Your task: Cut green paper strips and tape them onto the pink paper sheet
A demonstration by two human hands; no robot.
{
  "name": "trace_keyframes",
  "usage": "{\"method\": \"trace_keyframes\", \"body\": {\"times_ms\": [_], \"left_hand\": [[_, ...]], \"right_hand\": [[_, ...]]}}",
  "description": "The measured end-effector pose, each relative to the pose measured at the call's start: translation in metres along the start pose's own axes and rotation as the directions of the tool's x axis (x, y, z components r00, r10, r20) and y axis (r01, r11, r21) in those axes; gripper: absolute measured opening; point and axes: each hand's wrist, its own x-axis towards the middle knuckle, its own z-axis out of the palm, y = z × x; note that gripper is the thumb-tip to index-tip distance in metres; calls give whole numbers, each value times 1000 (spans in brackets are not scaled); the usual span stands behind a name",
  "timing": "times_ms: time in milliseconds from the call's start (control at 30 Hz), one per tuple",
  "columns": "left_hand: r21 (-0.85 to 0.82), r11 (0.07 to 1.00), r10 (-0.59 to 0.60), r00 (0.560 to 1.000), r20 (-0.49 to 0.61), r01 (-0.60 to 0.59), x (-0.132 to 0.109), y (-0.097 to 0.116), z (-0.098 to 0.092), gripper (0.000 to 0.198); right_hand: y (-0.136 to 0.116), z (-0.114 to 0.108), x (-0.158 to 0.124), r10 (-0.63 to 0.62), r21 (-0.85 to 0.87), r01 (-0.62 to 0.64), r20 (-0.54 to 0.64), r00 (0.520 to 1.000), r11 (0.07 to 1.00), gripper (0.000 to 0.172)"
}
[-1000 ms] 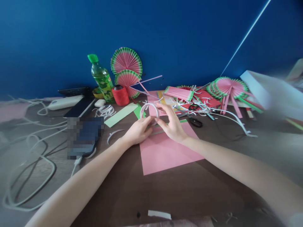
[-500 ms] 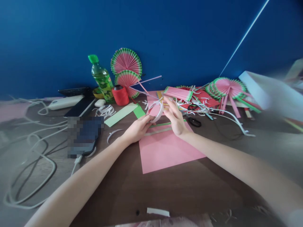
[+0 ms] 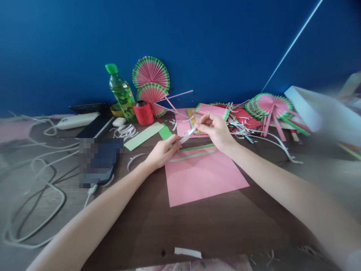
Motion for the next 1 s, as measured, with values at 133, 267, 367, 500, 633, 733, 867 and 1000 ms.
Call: {"method": "trace_keyframes", "body": {"times_ms": [133,267,367,500,633,733,867,1000], "left_hand": [[-91,996,-18,998,-53,13,1,-3,1,22],[-201,979,-45,996,-71,30,3,-7,0,21],[-242,969,-77,995,-69,58,3,-8,-1,22],[-256,963,-104,992,-78,81,3,-7,-2,25],[-261,963,-106,988,-116,73,4,-7,-3,24],[-289,956,-101,985,-140,56,5,-8,-2,23],[-341,939,-104,984,-144,49,5,-9,-2,23],[-397,917,-107,984,-143,42,6,-10,-4,23]], "right_hand": [[-12,-3,1,-11,-21,12,42,999,1000,35],[-18,-4,1,16,-23,-13,101,995,1000,29],[-18,-7,2,0,-61,5,87,996,998,27],[-23,-8,0,-109,-265,133,104,989,955,25],[-27,-4,-4,-114,-289,155,153,982,945,24],[-26,-2,-6,-57,-232,104,203,978,967,25],[-24,-2,-7,-36,-291,104,229,973,951,24],[-26,-3,-8,-33,-299,127,301,953,946,22]]}}
